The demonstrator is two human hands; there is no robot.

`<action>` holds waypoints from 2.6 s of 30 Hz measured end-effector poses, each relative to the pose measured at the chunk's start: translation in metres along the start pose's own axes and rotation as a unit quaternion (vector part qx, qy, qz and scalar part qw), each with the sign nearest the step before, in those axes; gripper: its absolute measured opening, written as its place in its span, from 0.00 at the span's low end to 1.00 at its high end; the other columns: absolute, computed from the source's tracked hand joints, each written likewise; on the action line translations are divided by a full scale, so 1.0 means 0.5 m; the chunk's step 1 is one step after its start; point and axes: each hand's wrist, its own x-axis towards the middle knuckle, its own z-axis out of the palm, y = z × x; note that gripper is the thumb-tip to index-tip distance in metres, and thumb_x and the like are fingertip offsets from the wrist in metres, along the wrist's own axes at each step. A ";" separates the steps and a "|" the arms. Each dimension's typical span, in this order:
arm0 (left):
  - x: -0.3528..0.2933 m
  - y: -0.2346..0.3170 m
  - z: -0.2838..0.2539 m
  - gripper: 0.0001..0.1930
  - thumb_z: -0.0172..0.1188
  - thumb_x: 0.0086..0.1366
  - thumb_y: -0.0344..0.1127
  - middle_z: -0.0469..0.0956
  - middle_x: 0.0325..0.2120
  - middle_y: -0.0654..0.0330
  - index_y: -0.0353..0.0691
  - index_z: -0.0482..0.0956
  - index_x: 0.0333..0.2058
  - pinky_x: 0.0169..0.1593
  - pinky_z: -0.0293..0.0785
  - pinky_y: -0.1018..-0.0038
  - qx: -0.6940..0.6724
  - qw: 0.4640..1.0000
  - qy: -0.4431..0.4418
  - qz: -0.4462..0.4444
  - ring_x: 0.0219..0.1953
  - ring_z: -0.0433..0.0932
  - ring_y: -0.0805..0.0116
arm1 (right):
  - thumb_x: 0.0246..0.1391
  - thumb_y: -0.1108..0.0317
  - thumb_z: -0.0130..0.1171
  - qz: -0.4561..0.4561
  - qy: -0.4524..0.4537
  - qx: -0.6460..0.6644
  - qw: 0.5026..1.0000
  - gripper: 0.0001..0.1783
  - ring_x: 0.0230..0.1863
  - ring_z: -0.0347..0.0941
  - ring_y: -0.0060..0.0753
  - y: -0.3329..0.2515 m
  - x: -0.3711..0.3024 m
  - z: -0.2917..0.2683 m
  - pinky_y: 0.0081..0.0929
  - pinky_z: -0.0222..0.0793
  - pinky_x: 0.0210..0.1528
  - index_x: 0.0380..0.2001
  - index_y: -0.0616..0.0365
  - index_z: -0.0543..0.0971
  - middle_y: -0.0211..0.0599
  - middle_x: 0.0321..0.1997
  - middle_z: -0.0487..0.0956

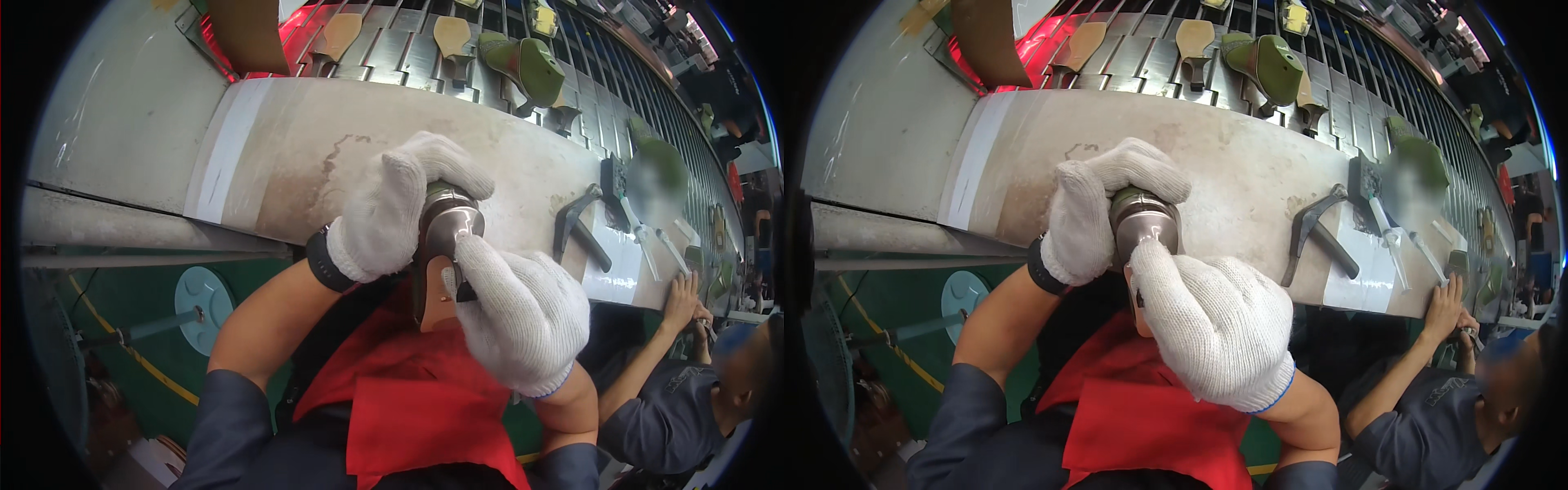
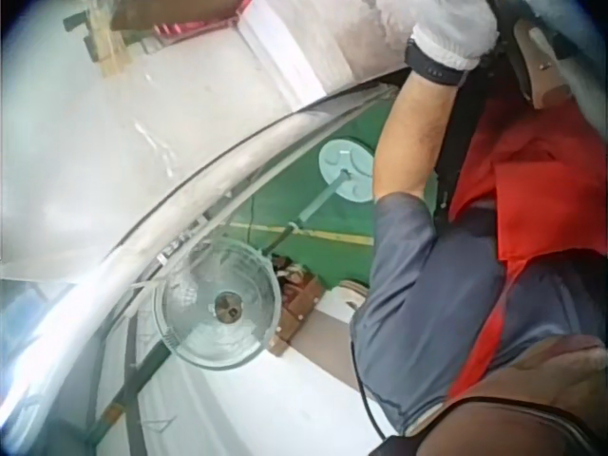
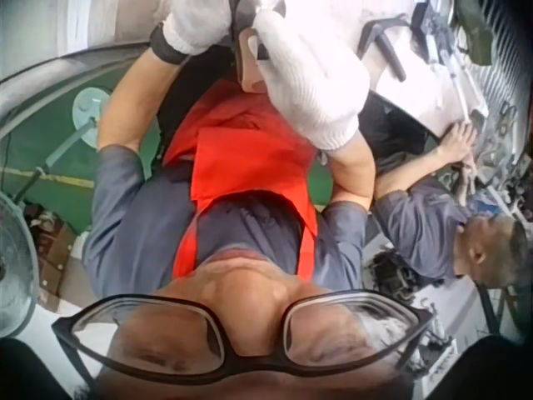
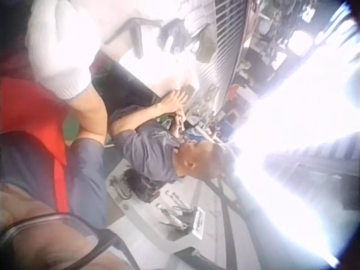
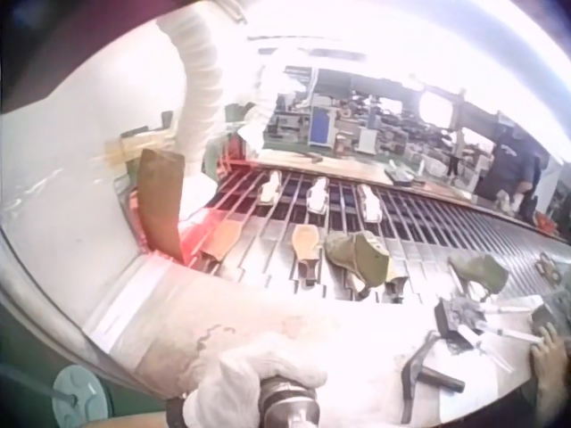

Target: The person assembles high-heeled shoes by taking shoe lasts and soles from a conveyor track, pressing each sole onto a shoe bottom by hand, and hammering along the edges with a hammer before placing the shoe back on the track.

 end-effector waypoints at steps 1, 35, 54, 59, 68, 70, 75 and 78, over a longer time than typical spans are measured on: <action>0.000 -0.002 -0.002 0.59 0.14 0.76 0.79 0.83 0.45 0.49 0.30 0.87 0.44 0.58 0.78 0.63 -0.001 1.000 0.002 0.000 0.48 0.83 0.58 | 0.45 0.77 0.81 0.014 0.023 0.001 1.000 0.23 0.26 0.81 0.42 -0.001 0.002 0.007 0.34 0.76 0.29 0.48 0.64 0.89 0.42 0.32 0.85; 0.115 -0.053 0.030 0.19 0.61 0.80 0.47 0.87 0.38 0.64 0.33 0.88 0.49 0.43 0.79 0.78 -0.155 0.985 -0.030 -0.072 0.39 0.82 0.79 | 0.68 0.67 0.66 0.117 -0.017 -0.052 0.992 0.13 0.33 0.84 0.32 0.096 0.063 0.002 0.31 0.78 0.36 0.51 0.63 0.85 0.42 0.40 0.87; 0.127 -0.067 0.052 0.17 0.61 0.81 0.43 0.88 0.40 0.62 0.34 0.88 0.50 0.48 0.81 0.74 -0.164 0.977 -0.067 -0.118 0.41 0.83 0.77 | 0.61 0.63 0.75 0.351 -0.072 0.291 0.887 0.23 0.48 0.83 0.24 0.151 0.041 0.041 0.28 0.80 0.52 0.55 0.63 0.85 0.36 0.50 0.87; 0.122 -0.070 0.039 0.17 0.62 0.80 0.43 0.88 0.40 0.61 0.33 0.88 0.51 0.50 0.81 0.74 -0.081 0.992 -0.046 -0.088 0.43 0.84 0.77 | 0.63 0.70 0.71 0.375 -0.042 0.228 0.897 0.20 0.47 0.80 0.20 0.149 0.021 0.063 0.25 0.77 0.51 0.56 0.66 0.84 0.32 0.47 0.88; 0.120 -0.063 0.044 0.16 0.62 0.79 0.42 0.88 0.39 0.61 0.32 0.88 0.49 0.49 0.80 0.73 -0.064 0.993 -0.024 -0.096 0.42 0.83 0.76 | 0.61 0.70 0.76 0.468 0.027 0.349 0.812 0.27 0.48 0.84 0.30 0.117 0.001 0.085 0.31 0.84 0.50 0.59 0.69 0.79 0.42 0.52 0.84; 0.120 -0.067 0.044 0.17 0.62 0.80 0.42 0.88 0.39 0.61 0.32 0.88 0.48 0.49 0.80 0.73 -0.072 0.993 -0.028 -0.090 0.43 0.83 0.76 | 0.60 0.70 0.77 0.452 0.036 0.375 0.808 0.28 0.49 0.84 0.31 0.119 -0.007 0.090 0.31 0.84 0.51 0.60 0.69 0.78 0.44 0.54 0.84; 0.127 -0.077 0.053 0.17 0.59 0.82 0.42 0.88 0.40 0.60 0.32 0.89 0.49 0.49 0.80 0.74 -0.091 0.993 -0.014 -0.074 0.44 0.83 0.76 | 0.59 0.68 0.77 0.421 -0.034 0.279 0.863 0.35 0.53 0.85 0.34 0.123 0.009 0.068 0.33 0.83 0.55 0.65 0.71 0.75 0.46 0.57 0.85; 0.125 -0.077 0.043 0.18 0.58 0.82 0.42 0.89 0.40 0.60 0.31 0.89 0.49 0.49 0.80 0.75 -0.053 0.995 -0.023 -0.079 0.43 0.84 0.76 | 0.56 0.67 0.80 0.450 -0.019 0.413 0.791 0.39 0.54 0.84 0.34 0.114 -0.005 0.063 0.34 0.82 0.57 0.66 0.70 0.75 0.43 0.57 0.84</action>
